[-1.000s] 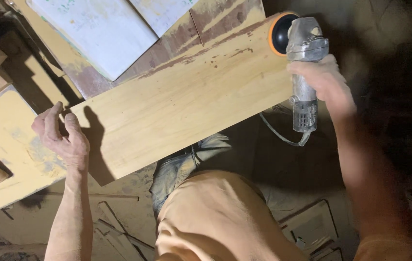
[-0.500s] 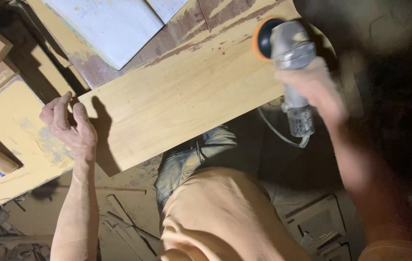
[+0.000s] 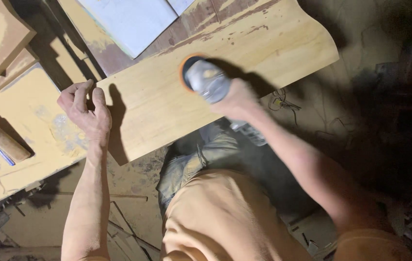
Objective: Sanding a wooden board using a power sander on a workbench
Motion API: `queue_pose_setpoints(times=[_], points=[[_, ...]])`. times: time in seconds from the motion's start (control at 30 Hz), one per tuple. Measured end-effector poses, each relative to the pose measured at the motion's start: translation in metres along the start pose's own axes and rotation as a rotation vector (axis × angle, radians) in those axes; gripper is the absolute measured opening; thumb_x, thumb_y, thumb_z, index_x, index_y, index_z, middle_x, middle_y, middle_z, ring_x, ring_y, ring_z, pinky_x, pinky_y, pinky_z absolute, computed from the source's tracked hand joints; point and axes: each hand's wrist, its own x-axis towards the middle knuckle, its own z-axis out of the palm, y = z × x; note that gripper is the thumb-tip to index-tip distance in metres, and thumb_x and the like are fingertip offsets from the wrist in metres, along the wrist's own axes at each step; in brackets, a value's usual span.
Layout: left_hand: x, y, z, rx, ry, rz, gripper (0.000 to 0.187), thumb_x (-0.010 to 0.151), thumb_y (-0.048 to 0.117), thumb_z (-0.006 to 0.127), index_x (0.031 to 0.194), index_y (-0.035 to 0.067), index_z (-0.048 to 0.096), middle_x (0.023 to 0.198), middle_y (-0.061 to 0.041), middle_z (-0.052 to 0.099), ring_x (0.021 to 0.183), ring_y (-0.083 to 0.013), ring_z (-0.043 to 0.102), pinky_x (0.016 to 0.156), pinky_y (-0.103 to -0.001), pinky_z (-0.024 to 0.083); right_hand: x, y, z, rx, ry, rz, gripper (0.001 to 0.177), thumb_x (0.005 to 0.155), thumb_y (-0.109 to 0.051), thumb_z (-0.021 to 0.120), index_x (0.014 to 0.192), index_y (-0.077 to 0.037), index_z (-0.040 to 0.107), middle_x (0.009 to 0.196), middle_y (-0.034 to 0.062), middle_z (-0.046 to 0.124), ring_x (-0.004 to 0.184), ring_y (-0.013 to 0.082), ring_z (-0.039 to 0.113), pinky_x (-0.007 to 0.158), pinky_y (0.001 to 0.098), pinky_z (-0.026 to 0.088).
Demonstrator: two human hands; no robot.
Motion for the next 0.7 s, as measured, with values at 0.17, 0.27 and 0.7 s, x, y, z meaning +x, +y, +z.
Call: queue_pose_setpoints(times=[0.17, 0.27, 0.7], points=[[0.0, 0.0, 0.0, 0.037, -0.014, 0.006, 0.017, 0.097, 0.003, 0.067, 0.104, -0.005, 0.079, 0.103, -0.018, 0.059, 0.101, -0.0313, 0.054, 0.084, -0.045, 0.046, -0.044, -0.036, 0.023, -0.129, -0.197, -0.128, 0.035, 0.069, -0.046, 0.086, 0.091, -0.021, 0.075, 0.085, 0.0008, 0.078, 0.073, 0.014, 0.073, 0.057, 0.0273, 0.056], [-0.003, -0.006, 0.0, 0.099, -0.056, 0.043, 0.015, 0.096, 0.009, 0.066, 0.101, -0.001, 0.077, 0.103, -0.018, 0.057, 0.101, -0.0318, 0.055, 0.085, -0.048, 0.045, -0.051, -0.023, 0.039, -0.041, -0.194, -0.217, 0.028, 0.064, -0.028, 0.075, 0.089, -0.018, 0.079, 0.092, 0.0078, 0.079, 0.085, 0.0245, 0.077, 0.066, 0.0332, 0.058], [-0.004, -0.013, 0.009, 0.37, -0.152, 0.097, 0.02, 0.097, 0.015, 0.074, 0.109, 0.001, 0.08, 0.099, -0.012, 0.059, 0.102, -0.0269, 0.047, 0.084, -0.045, 0.038, 0.034, 0.122, -0.084, 0.271, 0.102, 0.244, 0.032, 0.062, -0.037, 0.081, 0.092, -0.026, 0.08, 0.083, -0.0073, 0.071, 0.076, 0.0049, 0.061, 0.067, 0.0298, 0.049]])
